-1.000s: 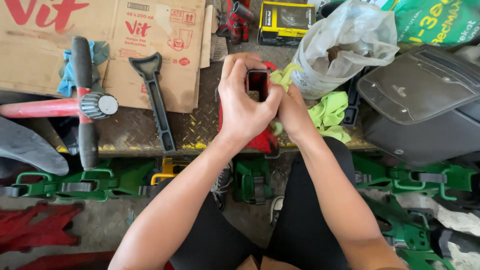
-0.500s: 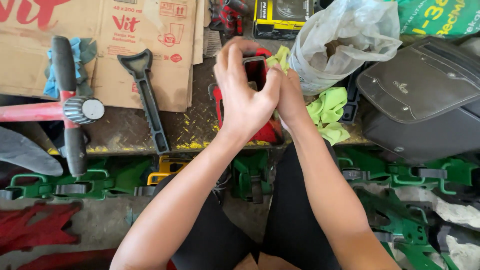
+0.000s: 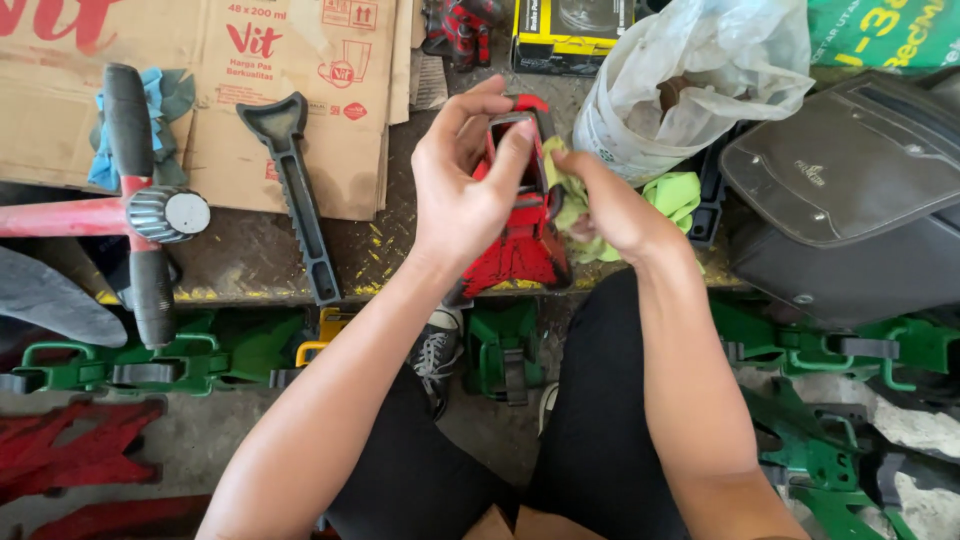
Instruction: Cleaning automotive jack stand components with a green cloth.
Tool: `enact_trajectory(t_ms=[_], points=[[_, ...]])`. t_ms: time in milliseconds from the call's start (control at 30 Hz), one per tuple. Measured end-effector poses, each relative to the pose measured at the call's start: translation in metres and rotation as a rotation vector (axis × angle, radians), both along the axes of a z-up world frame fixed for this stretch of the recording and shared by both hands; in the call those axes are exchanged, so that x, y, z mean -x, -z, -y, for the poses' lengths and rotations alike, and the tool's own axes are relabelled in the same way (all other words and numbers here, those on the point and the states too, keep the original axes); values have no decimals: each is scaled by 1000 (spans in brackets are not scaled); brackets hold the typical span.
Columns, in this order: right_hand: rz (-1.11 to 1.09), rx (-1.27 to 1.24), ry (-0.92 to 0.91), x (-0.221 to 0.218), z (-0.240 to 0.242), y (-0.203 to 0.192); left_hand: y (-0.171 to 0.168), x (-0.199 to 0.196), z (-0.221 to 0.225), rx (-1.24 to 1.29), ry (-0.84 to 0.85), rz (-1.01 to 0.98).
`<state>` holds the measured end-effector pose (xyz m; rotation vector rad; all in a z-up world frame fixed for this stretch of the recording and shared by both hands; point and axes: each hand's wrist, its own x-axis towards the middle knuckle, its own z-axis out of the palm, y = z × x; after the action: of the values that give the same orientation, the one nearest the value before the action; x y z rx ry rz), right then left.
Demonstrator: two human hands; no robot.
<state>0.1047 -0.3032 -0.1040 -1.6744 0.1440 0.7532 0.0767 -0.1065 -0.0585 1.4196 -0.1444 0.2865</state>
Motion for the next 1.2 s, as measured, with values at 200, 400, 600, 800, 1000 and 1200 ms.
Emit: enact_trajectory(t_ms=[200,400,600,800,1000,1200], points=[[86,108,-85,7,-2,-35,8,2,-4,113,78,53],[-6,-175,-187,5,20,-14,-2,5,-4,82,113,22],[210,-697,329,-25,25,7,-2,5,-10,151,200,57],[297,-899,628,-8,-33,-31,-3,8,-15,168,249,63],[597,-469,186,10,-49,-13,-6,9,-18,226,322,97],[527,-454,119,16,-41,-36,-3,7,-21,175,264,106]])
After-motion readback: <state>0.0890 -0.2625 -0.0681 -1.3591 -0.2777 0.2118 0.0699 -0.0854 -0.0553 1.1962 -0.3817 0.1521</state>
